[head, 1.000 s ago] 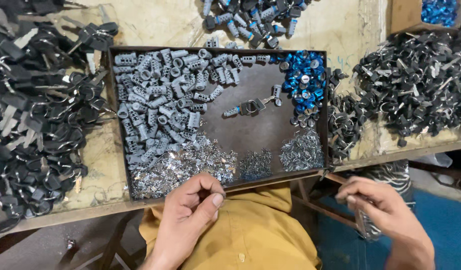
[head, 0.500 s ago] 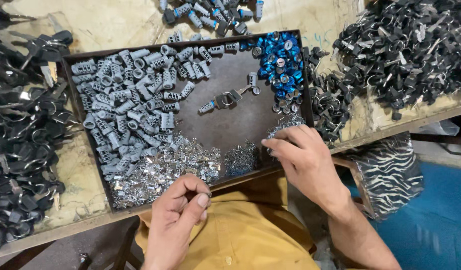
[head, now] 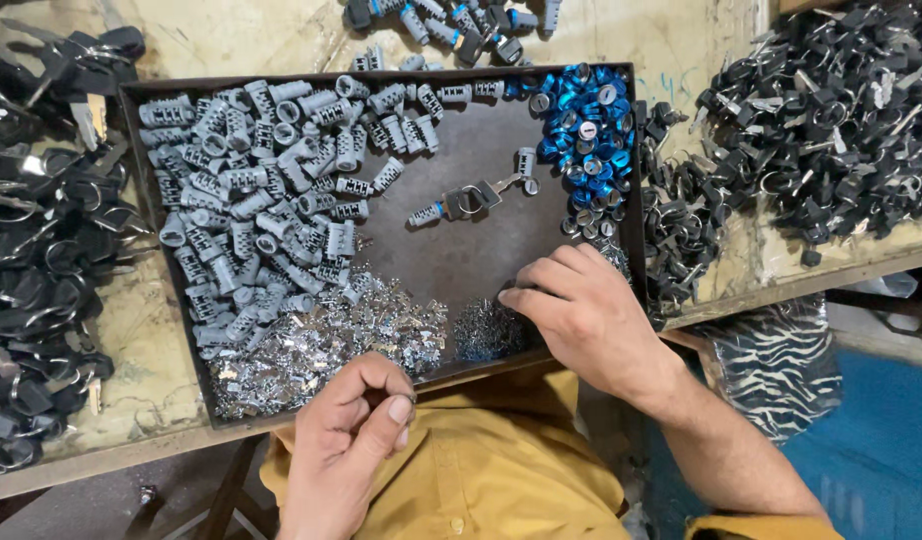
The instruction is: The person sits at a workbench and assembles lock cylinder components. They pick small metal pins and discs from a tray, press them into gray plastic lock cylinder bodies by hand, and place the assembled cylinders back onto the tray among the pile.
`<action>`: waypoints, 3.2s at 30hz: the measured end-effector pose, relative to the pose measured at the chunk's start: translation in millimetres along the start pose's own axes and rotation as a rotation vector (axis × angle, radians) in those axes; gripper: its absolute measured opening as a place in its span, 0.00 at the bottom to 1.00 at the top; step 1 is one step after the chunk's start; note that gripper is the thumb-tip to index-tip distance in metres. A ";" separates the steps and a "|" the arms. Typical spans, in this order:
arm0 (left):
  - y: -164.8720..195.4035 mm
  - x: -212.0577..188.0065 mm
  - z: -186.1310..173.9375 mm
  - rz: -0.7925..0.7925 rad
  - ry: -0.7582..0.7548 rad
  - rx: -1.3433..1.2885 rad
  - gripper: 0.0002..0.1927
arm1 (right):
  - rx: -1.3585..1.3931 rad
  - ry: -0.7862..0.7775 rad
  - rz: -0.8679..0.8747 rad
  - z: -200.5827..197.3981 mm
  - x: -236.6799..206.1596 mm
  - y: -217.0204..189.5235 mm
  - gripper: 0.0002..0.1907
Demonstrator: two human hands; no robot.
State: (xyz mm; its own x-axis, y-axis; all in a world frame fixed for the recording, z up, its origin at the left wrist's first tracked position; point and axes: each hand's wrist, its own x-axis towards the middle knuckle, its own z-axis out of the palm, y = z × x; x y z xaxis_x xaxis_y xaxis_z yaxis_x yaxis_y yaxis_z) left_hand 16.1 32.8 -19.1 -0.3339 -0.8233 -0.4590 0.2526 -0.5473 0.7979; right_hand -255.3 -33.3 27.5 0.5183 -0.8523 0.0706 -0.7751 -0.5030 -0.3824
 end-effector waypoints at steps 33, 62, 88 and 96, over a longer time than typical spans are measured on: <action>1.5 4.6 3.3 0.034 -0.014 0.078 0.05 | -0.088 0.114 0.098 11.8 17.8 -12.9 0.16; 3.4 6.0 7.0 -0.022 0.007 0.040 0.03 | -0.131 0.197 0.154 12.4 7.5 -17.0 0.12; 2.0 8.6 10.3 -0.008 -0.087 -0.016 0.03 | -0.150 0.170 0.165 2.3 27.6 21.2 0.10; 4.5 12.5 18.0 0.095 -0.170 0.012 0.04 | -0.148 0.263 0.232 1.7 39.3 24.7 0.08</action>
State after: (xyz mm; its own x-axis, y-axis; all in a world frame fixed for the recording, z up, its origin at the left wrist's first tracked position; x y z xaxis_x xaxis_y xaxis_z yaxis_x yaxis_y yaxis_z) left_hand -3.2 22.9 -14.2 -0.4575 -0.8336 -0.3096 0.2795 -0.4653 0.8399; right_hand -253.4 -79.0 19.3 0.2272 -0.9439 0.2396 -0.9146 -0.2913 -0.2804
